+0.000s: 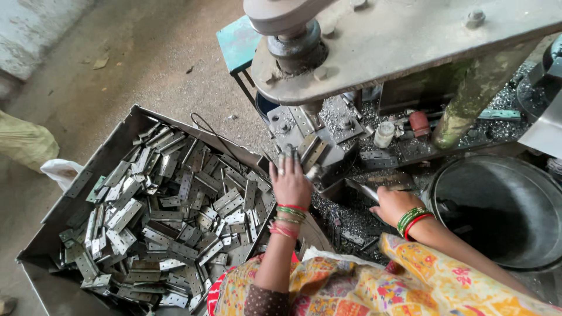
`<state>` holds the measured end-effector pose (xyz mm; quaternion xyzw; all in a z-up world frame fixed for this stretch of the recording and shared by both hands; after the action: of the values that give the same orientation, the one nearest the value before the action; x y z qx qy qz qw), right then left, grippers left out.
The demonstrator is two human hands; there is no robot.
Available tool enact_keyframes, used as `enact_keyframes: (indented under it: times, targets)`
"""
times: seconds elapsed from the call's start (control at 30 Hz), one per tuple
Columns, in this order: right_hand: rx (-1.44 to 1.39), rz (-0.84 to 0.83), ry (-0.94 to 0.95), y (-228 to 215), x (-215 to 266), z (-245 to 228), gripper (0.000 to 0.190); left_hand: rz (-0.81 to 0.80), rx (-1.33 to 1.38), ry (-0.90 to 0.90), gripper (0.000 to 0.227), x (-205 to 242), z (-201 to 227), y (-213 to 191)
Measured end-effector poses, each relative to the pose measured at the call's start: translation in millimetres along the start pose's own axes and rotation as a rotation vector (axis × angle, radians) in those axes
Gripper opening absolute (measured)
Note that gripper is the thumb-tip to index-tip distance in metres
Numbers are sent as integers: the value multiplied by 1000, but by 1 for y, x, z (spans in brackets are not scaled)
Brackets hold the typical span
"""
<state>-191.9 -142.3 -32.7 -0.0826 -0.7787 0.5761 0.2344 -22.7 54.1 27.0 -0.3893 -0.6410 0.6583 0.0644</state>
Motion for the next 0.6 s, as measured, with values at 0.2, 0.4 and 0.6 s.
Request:
enact_keyframes:
  times: [0.2, 0.4, 0.6]
  targets:
    - [80, -45, 5, -16, -5, -10, 53, 38, 171, 74, 59, 8, 58, 0]
    - [41, -8, -29, -15, -6, -6, 52, -77, 167, -58, 47, -41, 57, 21]
    - [-39, 61, -63, 36, -8, 21, 54, -60, 143, -46, 36, -41, 57, 19]
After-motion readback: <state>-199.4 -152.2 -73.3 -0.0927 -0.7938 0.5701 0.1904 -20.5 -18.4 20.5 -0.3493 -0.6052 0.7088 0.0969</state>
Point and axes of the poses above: each hand's wrist, its own x-axis away from the middle knuckle, its own y-axis out of the palm, z = x × y, the point moved 4 cm from there along -x, towards the middle knuckle, and after that the axes turned 8 degrees about z, right-handed, at the moved point
